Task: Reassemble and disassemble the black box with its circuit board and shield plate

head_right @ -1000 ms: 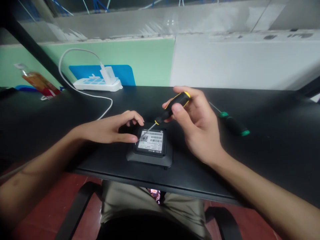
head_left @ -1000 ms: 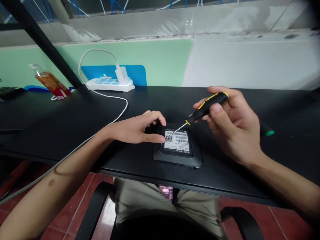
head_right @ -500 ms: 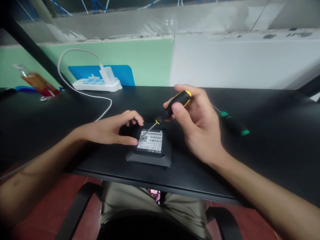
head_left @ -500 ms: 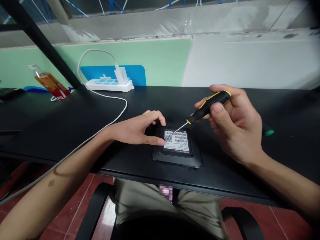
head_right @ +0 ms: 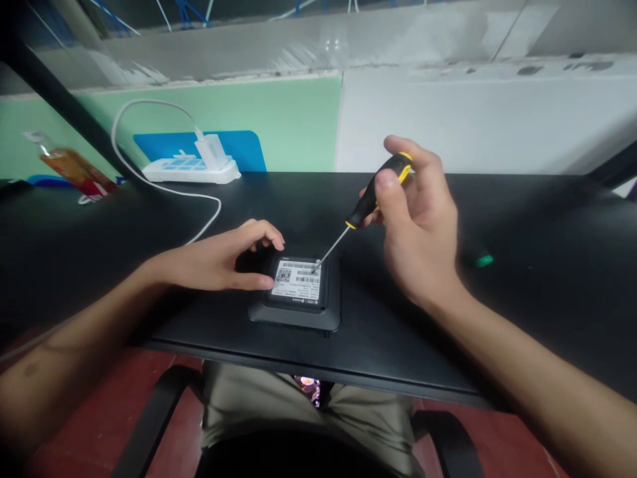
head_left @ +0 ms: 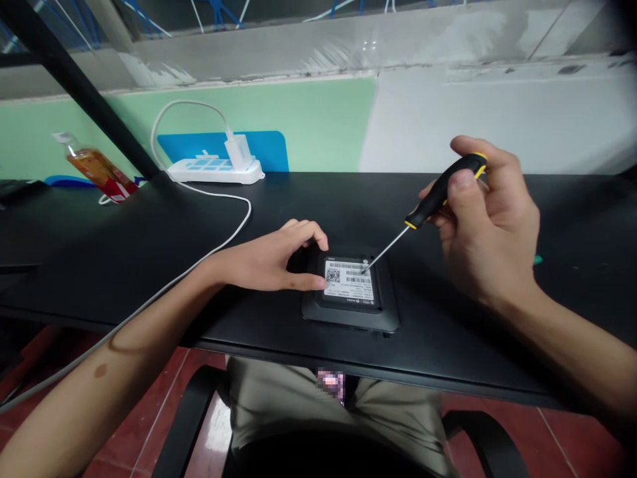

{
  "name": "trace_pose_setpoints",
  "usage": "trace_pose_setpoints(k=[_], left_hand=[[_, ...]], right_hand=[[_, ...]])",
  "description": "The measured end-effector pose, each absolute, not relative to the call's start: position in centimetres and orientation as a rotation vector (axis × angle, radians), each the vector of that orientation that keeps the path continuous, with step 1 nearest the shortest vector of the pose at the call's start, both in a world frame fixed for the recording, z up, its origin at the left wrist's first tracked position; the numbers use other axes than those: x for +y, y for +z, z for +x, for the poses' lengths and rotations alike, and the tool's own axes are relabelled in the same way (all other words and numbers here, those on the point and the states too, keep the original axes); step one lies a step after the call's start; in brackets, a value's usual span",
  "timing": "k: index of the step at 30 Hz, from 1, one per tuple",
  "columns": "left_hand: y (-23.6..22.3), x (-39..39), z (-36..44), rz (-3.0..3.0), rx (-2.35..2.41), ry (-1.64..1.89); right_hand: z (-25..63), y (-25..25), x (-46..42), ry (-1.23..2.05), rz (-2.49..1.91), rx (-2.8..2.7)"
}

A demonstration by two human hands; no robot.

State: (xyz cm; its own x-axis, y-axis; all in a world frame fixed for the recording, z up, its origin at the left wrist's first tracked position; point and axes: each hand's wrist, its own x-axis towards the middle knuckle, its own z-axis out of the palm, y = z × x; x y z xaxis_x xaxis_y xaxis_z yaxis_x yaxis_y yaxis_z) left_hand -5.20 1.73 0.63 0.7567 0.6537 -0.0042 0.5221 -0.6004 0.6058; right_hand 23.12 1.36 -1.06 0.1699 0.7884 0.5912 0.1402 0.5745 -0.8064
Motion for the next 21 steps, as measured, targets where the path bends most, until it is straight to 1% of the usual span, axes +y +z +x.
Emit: trace_pose_setpoints(k=[7, 14, 21], left_hand=[[0.3, 1.6, -5.1, 2.374, 0.624, 0.241], [-0.1, 1.2, -5.0, 2.381, 0.646, 0.208], [-0.4, 1.3, -5.1, 2.435, 0.601, 0.266]], right_hand=[[24.1, -0.7, 2.2, 0.376, -0.903, -1.359], [24.5, -0.4, 2.2, 0.289, -0.911, -1.388], [24.5, -0.5, 2.5, 0.235, -0.829, -1.473]])
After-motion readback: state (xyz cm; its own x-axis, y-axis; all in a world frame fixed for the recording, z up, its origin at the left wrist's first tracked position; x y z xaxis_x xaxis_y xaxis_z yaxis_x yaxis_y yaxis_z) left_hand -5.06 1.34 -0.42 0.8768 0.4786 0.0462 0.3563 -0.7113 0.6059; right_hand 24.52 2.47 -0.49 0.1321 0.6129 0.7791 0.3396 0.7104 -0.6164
